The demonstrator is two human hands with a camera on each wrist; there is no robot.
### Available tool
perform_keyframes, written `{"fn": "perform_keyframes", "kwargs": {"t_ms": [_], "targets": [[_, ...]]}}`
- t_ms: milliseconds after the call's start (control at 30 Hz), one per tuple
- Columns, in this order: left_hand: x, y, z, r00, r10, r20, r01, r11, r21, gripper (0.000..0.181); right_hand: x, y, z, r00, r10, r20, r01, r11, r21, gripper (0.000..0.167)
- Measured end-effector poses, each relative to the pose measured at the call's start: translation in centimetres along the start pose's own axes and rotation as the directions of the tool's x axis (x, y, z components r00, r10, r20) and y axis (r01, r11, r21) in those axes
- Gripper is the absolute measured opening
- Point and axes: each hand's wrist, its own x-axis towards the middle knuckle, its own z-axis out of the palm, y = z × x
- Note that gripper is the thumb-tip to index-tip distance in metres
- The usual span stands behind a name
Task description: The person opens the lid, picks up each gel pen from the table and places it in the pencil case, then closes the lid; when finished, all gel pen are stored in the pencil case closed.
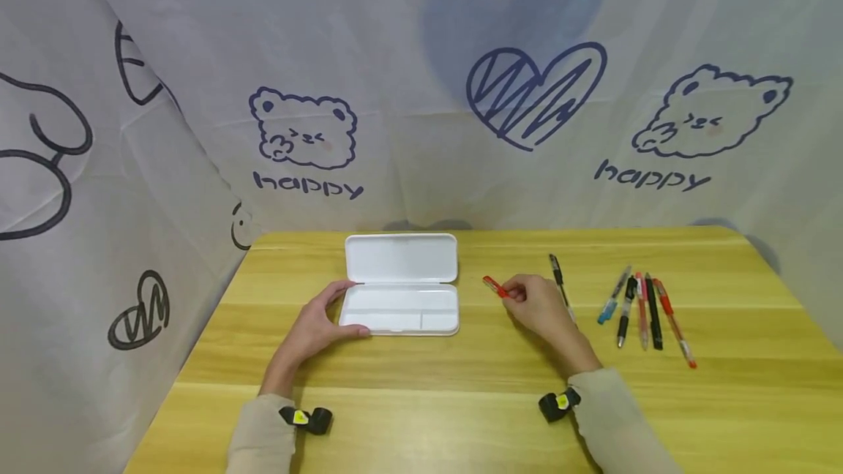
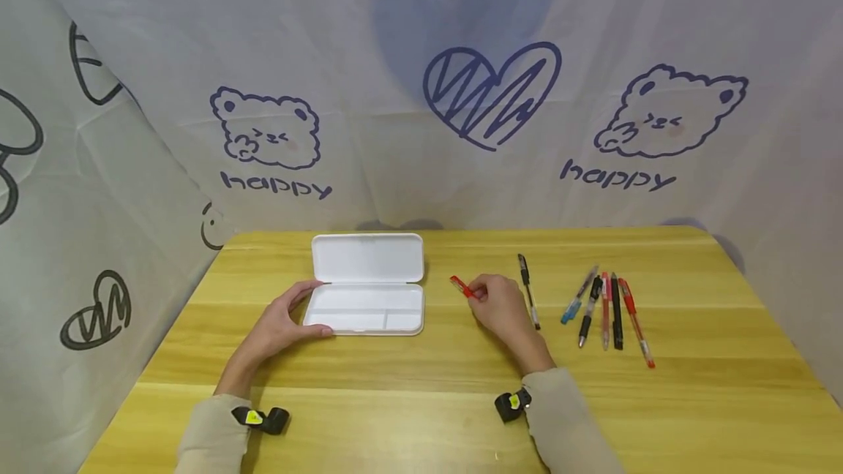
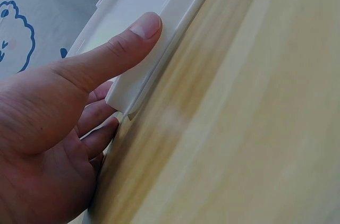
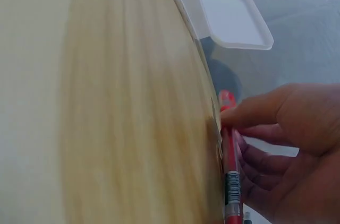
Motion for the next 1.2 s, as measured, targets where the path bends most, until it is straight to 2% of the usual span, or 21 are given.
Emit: {"fn": "perform_keyframes", "kwargs": {"t_ms": [233, 367, 567, 633, 800, 967, 1067, 1200], "targets": [[0.0, -0.2, 0.1, 1.000, 0.006, -0.006, -0.006, 1.000, -0.013, 0.089, 0.2, 0.0, -0.7, 1.000, -0.005, -0.029, 0.009, 0.991, 0.137, 0.021], [0.1, -0.1, 0.1, 1.000, 0.011, -0.005, -0.011, 1.000, -0.012, 0.089, 0.3, 0.0, -1.2, 1.000, 0.003, -0.005, -0.001, 0.973, 0.230, 0.027], [0.0, 0.1, 0.0, 1.000, 0.006, -0.003, -0.006, 1.000, -0.014, 0.089, 0.4, -0.9, -1.4, 0.998, -0.023, 0.052, -0.003, 0.892, 0.452, 0.028], [0.0, 0.1, 0.0, 1.000, 0.005, -0.002, -0.005, 1.000, -0.016, 0.089, 0.4, -1.1, -1.2, 0.999, -0.033, 0.042, 0.011, 0.889, 0.457, 0.025], [0.0, 0.1, -0.1, 1.000, 0.008, -0.001, -0.008, 1.000, -0.014, 0.089, 0.3, -1.7, -0.4, 0.995, -0.091, 0.040, 0.067, 0.907, 0.415, 0.026], [0.1, 0.2, -0.1, 1.000, 0.010, -0.001, -0.010, 1.000, -0.009, 0.089, 0.2, -2.7, 0.5, 0.994, -0.100, 0.049, 0.066, 0.884, 0.463, 0.027], [0.1, 0.1, -0.1, 1.000, 0.012, -0.001, -0.012, 1.000, -0.008, 0.089, 0.4, -3.3, 1.2, 0.997, -0.077, 0.015, 0.061, 0.886, 0.459, 0.022], [0.1, 0.0, -0.1, 1.000, 0.012, -0.002, -0.012, 1.000, -0.009, 0.089, 0.7, -4.1, 2.0, 0.994, -0.108, 0.001, 0.095, 0.880, 0.465, 0.021]]}}
